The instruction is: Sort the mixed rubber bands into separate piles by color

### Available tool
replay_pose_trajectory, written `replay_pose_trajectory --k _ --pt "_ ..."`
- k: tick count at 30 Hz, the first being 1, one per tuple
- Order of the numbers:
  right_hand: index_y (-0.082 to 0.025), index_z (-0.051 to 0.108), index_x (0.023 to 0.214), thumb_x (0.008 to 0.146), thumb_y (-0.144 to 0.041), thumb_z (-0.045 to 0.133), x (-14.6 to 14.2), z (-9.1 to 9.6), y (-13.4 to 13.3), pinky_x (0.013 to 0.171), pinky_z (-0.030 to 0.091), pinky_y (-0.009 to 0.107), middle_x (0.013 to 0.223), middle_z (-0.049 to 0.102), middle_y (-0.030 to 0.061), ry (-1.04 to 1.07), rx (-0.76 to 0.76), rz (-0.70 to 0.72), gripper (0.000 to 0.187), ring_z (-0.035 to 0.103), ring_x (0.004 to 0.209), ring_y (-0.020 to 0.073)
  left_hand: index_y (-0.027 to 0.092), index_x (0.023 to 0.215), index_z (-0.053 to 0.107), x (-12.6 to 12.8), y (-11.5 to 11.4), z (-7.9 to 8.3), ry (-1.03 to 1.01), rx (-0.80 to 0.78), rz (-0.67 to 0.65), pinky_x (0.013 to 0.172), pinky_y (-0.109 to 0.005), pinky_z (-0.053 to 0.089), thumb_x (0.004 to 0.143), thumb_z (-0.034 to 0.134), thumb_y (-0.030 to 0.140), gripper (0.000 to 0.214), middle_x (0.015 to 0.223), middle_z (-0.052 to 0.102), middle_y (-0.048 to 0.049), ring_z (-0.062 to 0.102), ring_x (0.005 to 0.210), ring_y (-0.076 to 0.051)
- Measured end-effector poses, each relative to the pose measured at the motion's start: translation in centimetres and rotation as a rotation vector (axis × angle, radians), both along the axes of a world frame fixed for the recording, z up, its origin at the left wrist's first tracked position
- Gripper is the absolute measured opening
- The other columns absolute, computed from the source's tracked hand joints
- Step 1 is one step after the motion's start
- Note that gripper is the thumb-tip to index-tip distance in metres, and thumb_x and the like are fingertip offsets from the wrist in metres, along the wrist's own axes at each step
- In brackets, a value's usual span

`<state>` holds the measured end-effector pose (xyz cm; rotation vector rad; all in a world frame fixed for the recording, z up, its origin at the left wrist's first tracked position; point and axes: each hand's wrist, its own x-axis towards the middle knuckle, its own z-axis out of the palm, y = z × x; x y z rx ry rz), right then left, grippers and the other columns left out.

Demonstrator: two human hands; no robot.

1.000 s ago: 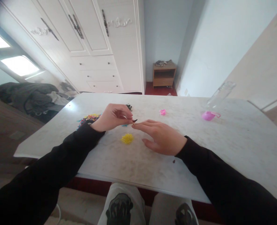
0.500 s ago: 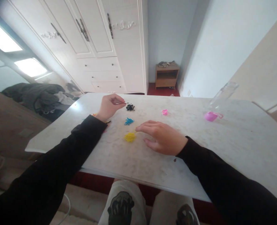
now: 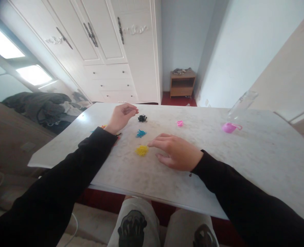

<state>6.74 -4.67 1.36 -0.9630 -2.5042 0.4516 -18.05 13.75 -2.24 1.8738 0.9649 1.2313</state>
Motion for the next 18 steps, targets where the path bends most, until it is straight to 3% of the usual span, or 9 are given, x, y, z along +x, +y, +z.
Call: replay_pose_trajectory --k 5,18 --pt "-0.02 0.071 0.124 0.092 -0.014 0.063 -0.11 -0.19 0.07 0.1 0.056 0.046 0.118 0.074 0.0116 -0.031 0.004 0.027 0.034 0.067 0.112 0.0271 0.016 0.093 0.069 0.1 0.07 -0.17 -0.018 -0.018 -0.023 0.086 -0.034 0.06 0.08 0.073 0.022 0.015 0.097 0.078 -0.0109 0.076 0.092 -0.02" --pt "-0.02 0.068 0.131 0.091 -0.012 0.062 -0.77 -0.57 -0.15 0.111 0.051 0.048 0.137 0.068 0.0117 -0.034 -0.03 0.073 0.041 0.061 0.126 0.0274 0.015 0.095 0.068 0.07 -0.09 -0.16 0.011 -0.029 -0.042 0.082 -0.033 0.061 0.078 0.071 0.019 0.018 0.099 0.077 -0.0105 0.077 0.089 -0.021"
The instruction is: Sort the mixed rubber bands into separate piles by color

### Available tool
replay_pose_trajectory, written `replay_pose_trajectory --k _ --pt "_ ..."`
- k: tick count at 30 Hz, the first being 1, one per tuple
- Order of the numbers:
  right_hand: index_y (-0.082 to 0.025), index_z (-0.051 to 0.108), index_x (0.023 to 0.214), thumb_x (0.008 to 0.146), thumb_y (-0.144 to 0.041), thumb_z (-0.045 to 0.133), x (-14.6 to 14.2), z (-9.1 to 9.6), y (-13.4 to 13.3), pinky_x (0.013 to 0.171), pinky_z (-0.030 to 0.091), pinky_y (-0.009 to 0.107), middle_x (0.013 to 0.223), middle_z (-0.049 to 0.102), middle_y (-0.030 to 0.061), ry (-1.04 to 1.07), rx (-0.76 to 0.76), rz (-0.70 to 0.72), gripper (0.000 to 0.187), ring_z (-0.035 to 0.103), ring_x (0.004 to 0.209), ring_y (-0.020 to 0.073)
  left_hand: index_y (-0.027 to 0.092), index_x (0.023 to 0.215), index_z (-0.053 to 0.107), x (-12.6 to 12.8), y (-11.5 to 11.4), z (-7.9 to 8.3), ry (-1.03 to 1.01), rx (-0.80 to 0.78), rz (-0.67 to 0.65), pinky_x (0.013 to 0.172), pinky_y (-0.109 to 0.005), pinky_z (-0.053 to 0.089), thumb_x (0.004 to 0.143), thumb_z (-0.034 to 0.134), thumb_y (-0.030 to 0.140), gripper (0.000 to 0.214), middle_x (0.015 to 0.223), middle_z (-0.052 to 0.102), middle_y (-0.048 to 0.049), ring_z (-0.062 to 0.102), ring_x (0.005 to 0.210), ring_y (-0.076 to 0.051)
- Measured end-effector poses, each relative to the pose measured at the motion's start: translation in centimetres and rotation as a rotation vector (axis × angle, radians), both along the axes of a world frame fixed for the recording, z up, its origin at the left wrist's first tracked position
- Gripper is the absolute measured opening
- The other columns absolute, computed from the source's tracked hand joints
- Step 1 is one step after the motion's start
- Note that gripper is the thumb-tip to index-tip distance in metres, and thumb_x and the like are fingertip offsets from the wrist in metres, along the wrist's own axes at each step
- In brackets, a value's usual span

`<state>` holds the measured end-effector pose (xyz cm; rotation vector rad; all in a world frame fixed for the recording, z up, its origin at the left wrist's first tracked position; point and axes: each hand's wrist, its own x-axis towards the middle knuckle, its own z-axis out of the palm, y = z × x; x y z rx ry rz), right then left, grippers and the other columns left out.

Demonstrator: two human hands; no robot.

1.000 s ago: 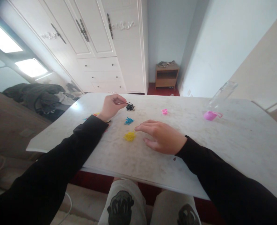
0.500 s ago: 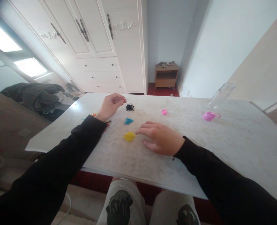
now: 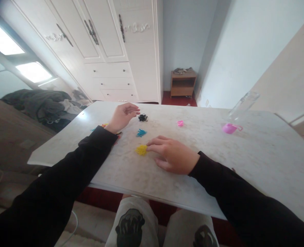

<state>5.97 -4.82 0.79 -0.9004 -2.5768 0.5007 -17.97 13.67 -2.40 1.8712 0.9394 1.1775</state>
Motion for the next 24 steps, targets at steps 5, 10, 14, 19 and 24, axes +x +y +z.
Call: replay_pose_trajectory --k 5,10,14,19,24 --pt "-0.019 0.067 0.135 0.092 -0.014 0.063 0.0 -0.1 -0.1 0.108 0.053 0.05 0.133 0.068 0.0128 -0.009 0.001 -0.009 0.044 0.061 0.122 0.0282 0.015 0.097 0.069 -0.1 0.1 0.0 0.027 0.026 0.021 0.078 -0.03 0.061 0.08 0.066 0.018 0.017 0.099 0.078 -0.0092 0.078 0.087 -0.019" --pt "-0.02 0.064 0.138 0.093 -0.015 0.062 -0.1 -0.2 -0.1 0.108 0.053 0.05 0.133 0.067 0.0125 -0.014 0.002 -0.019 0.046 0.061 0.122 0.0287 0.014 0.097 0.068 -0.3 -0.1 0.2 0.029 0.023 0.031 0.08 -0.032 0.062 0.081 0.065 0.016 0.016 0.1 0.078 -0.0099 0.078 0.088 -0.02" --pt "-0.02 0.058 0.145 0.092 -0.014 0.062 -0.2 -0.2 -0.2 0.108 0.052 0.05 0.134 0.066 0.0128 -0.009 0.001 -0.019 0.053 0.06 0.122 0.0288 0.015 0.097 0.068 -0.8 0.0 0.5 0.018 0.03 0.055 0.082 -0.033 0.063 0.08 0.065 0.015 0.017 0.1 0.078 -0.0094 0.078 0.087 -0.02" --pt "-0.018 0.06 0.143 0.092 -0.015 0.063 -0.2 -0.1 -0.2 0.107 0.052 0.05 0.132 0.066 0.0132 -0.016 0.017 -0.019 0.051 0.061 0.121 0.0293 0.015 0.096 0.069 -1.4 0.4 0.4 0.007 0.03 0.099 0.079 -0.032 0.062 0.076 0.064 0.015 0.02 0.097 0.078 -0.0089 0.077 0.086 -0.02" --pt "-0.017 0.064 0.135 0.091 -0.014 0.064 0.1 -0.1 0.0 0.105 0.053 0.051 0.13 0.067 0.0141 0.024 0.041 -0.022 0.044 0.061 0.119 0.0294 0.015 0.093 0.069 -2.0 0.5 0.6 0.0 0.033 0.135 0.076 -0.033 0.061 0.074 0.064 0.016 0.02 0.094 0.077 -0.0086 0.077 0.083 -0.021"
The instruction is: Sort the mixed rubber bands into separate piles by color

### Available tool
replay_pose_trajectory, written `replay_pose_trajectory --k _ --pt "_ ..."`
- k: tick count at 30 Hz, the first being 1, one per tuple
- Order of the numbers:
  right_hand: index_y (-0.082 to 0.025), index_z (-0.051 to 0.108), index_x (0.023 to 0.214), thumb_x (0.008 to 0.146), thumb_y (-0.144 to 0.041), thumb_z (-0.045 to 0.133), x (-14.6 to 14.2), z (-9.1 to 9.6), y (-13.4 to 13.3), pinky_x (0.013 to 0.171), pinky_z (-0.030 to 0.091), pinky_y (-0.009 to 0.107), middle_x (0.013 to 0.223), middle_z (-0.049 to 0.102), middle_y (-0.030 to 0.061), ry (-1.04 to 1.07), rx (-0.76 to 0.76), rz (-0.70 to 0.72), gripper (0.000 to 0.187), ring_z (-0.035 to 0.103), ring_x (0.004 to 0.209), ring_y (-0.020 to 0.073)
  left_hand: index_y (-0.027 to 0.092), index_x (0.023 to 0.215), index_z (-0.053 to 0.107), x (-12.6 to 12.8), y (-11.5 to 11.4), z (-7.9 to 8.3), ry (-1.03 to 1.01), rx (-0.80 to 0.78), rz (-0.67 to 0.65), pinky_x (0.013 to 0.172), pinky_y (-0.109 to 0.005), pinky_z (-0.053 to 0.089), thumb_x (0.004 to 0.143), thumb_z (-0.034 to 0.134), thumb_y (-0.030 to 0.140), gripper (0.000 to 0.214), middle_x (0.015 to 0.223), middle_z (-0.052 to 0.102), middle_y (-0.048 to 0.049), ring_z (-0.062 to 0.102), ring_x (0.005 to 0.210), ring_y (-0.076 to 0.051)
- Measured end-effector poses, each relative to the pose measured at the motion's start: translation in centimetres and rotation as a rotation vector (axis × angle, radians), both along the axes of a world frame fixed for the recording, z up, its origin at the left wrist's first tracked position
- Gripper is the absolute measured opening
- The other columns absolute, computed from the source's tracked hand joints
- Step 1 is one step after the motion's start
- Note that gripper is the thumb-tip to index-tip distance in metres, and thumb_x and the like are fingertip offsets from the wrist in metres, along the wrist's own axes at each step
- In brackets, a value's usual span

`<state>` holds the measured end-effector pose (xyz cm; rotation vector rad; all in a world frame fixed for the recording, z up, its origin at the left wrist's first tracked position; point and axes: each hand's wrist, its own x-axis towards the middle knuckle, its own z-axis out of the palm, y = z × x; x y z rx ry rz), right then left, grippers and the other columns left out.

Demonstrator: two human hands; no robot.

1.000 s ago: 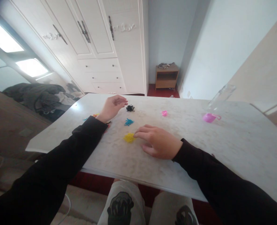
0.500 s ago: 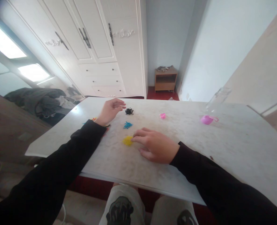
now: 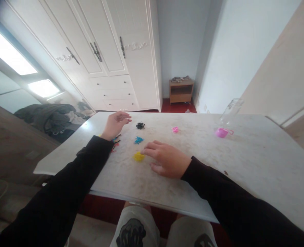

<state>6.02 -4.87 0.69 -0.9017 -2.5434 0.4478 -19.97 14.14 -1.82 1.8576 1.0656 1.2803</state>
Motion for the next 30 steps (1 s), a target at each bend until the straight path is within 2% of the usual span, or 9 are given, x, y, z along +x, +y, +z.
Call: replay_pose_trajectory --k 4,9,11,16,19,24,30 --pt "-0.017 0.067 0.126 0.09 -0.013 0.064 0.7 0.0 0.5 0.105 0.053 0.05 0.127 0.067 0.0139 0.044 0.04 -0.026 0.036 0.062 0.118 0.0287 0.015 0.089 0.07 -1.0 0.4 0.5 -0.048 -0.006 0.069 0.075 -0.032 0.06 0.069 0.065 0.015 0.02 0.085 0.076 -0.0065 0.075 0.078 -0.019" --pt "-0.017 0.07 0.116 0.088 -0.012 0.064 2.3 -0.3 1.8 0.103 0.054 0.048 0.122 0.068 0.0139 0.097 0.11 -0.112 0.03 0.063 0.113 0.028 0.015 0.077 0.068 -1.9 0.8 1.3 -0.131 -0.097 0.174 0.067 -0.03 0.059 0.067 0.065 0.019 0.011 0.074 0.071 -0.0034 0.069 0.066 -0.016" --pt "-0.017 0.07 0.115 0.088 -0.012 0.064 2.9 -0.5 2.2 0.104 0.053 0.049 0.121 0.068 0.0139 0.106 0.123 -0.133 0.028 0.064 0.113 0.0282 0.016 0.074 0.068 -2.3 0.4 2.0 -0.01 -0.107 0.14 0.064 -0.03 0.057 0.067 0.066 0.021 0.009 0.073 0.071 -0.0038 0.069 0.065 -0.017" --pt "-0.016 0.071 0.112 0.09 -0.016 0.063 3.5 -0.5 2.7 0.105 0.051 0.051 0.118 0.068 0.014 0.107 0.12 -0.158 0.024 0.063 0.113 0.0292 0.021 0.074 0.077 -4.5 -1.7 4.4 0.594 -0.008 -0.043 0.074 -0.03 0.055 0.069 0.073 0.027 0.009 0.074 0.076 -0.0029 0.07 0.073 -0.019" --pt "-0.017 0.072 0.108 0.089 -0.016 0.063 3.4 -0.5 2.7 0.104 0.052 0.05 0.116 0.068 0.0135 0.1 0.12 -0.168 0.021 0.064 0.111 0.0287 0.023 0.077 0.079 -6.6 -2.7 5.2 0.792 -0.066 -0.121 0.073 -0.028 0.054 0.071 0.074 0.037 0.016 0.08 0.079 -0.002 0.072 0.076 -0.021" --pt "-0.016 0.072 0.107 0.089 -0.016 0.063 3.3 -0.7 2.7 0.104 0.051 0.049 0.117 0.069 0.0135 0.083 0.112 -0.164 0.02 0.064 0.112 0.0285 0.022 0.084 0.08 -9.0 -3.6 4.9 0.877 -0.112 -0.192 0.075 -0.027 0.053 0.068 0.076 0.044 0.027 0.084 0.079 -0.0035 0.072 0.081 -0.021" --pt "-0.018 0.073 0.102 0.089 -0.016 0.063 3.4 -0.9 2.9 0.103 0.052 0.049 0.113 0.069 0.0117 0.091 0.121 -0.155 0.016 0.064 0.11 0.0277 0.022 0.077 0.078 -9.5 -4.0 4.6 0.764 -0.054 -0.138 0.064 -0.025 0.049 0.065 0.069 0.031 0.017 0.07 0.075 -0.0009 0.066 0.066 -0.017"
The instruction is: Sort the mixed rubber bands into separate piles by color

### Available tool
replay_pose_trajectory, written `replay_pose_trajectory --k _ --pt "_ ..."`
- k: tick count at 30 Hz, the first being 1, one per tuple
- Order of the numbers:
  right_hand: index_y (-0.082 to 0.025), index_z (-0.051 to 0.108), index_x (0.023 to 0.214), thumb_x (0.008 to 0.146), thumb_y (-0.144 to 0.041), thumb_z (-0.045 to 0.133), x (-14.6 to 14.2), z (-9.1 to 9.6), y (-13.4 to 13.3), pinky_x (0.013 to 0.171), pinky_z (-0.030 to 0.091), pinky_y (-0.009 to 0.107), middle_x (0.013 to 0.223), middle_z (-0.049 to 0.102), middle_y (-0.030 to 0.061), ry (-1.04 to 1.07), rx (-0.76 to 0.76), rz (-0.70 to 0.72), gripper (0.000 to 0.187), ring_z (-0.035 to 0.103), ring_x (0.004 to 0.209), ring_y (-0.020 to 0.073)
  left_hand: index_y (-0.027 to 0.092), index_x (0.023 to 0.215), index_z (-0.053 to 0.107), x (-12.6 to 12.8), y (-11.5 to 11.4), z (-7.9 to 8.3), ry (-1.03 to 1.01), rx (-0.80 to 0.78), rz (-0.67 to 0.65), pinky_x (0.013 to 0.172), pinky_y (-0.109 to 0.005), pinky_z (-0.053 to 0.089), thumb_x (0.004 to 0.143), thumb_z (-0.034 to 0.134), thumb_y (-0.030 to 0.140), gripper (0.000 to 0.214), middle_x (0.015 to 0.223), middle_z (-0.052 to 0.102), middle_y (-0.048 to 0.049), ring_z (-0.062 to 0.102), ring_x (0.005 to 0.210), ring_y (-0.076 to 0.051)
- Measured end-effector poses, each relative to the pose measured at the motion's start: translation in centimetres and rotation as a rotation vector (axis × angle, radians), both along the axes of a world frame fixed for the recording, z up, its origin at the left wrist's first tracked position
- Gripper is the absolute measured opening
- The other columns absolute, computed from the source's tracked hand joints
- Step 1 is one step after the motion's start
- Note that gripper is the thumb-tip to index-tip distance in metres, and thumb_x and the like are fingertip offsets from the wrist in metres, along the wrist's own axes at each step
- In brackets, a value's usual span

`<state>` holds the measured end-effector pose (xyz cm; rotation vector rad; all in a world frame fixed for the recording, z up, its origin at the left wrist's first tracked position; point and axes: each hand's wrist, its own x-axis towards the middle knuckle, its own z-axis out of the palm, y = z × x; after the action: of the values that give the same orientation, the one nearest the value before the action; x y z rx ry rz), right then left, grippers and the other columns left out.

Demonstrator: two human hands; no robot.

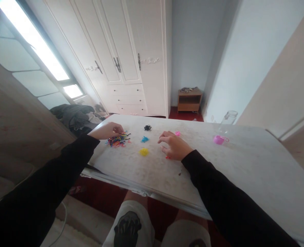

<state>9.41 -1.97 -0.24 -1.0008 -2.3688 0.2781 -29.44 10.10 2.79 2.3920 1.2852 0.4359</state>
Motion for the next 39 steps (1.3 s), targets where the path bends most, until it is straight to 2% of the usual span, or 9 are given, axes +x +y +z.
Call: replay_pose_trajectory --k 9,16,20,26,33,39 --pt "-0.018 0.074 0.099 0.087 -0.015 0.064 0.3 -0.3 0.3 0.102 0.053 0.048 0.112 0.07 0.0112 0.005 -0.024 -0.02 0.015 0.066 0.109 0.027 0.022 0.079 0.078 -1.8 0.9 0.8 -0.016 0.107 0.038 0.065 -0.026 0.05 0.066 0.076 0.033 0.017 0.075 0.076 -0.0034 0.07 0.071 -0.02" --pt "-0.017 0.074 0.098 0.088 -0.015 0.064 0.3 -0.3 0.3 0.102 0.052 0.049 0.111 0.07 0.0115 -0.01 -0.019 -0.007 0.014 0.065 0.109 0.0274 0.02 0.078 0.077 -2.0 0.3 1.1 -0.059 0.093 0.04 0.065 -0.028 0.051 0.067 0.075 0.034 0.018 0.075 0.075 -0.0054 0.068 0.069 -0.02" --pt "-0.018 0.073 0.098 0.088 -0.014 0.064 0.3 -0.3 0.3 0.101 0.052 0.049 0.11 0.069 0.0112 -0.002 -0.014 -0.009 0.014 0.066 0.108 0.0271 0.021 0.079 0.078 -2.1 0.4 1.0 -0.035 0.115 0.048 0.065 -0.028 0.051 0.067 0.075 0.032 0.016 0.074 0.075 -0.005 0.069 0.069 -0.02" --pt "-0.019 0.074 0.096 0.088 -0.015 0.064 0.3 -0.2 0.3 0.1 0.053 0.048 0.109 0.07 0.0106 -0.004 -0.005 0.0 0.013 0.066 0.107 0.0269 0.022 0.078 0.078 -2.3 1.0 0.2 -0.05 0.118 0.051 0.064 -0.027 0.051 0.067 0.081 0.037 0.02 0.074 0.076 -0.0045 0.069 0.069 -0.019" --pt "-0.019 0.075 0.095 0.087 -0.014 0.065 0.3 -0.1 0.3 0.099 0.054 0.049 0.108 0.071 0.0104 -0.013 -0.025 -0.007 0.014 0.067 0.106 0.0269 0.023 0.077 0.078 -3.0 1.9 -0.8 -0.005 0.016 0.023 0.067 -0.028 0.052 0.063 0.079 0.038 0.02 0.075 0.077 -0.0032 0.07 0.07 -0.02" --pt "-0.018 0.075 0.096 0.088 -0.015 0.064 0.3 -0.1 0.1 0.099 0.054 0.049 0.11 0.071 0.0118 -0.024 -0.047 0.0 0.014 0.067 0.105 0.0274 0.022 0.077 0.078 -3.1 1.9 -1.3 -0.007 0.085 0.029 0.066 -0.028 0.049 0.07 0.073 0.04 0.02 0.073 0.075 -0.0039 0.066 0.068 -0.019"
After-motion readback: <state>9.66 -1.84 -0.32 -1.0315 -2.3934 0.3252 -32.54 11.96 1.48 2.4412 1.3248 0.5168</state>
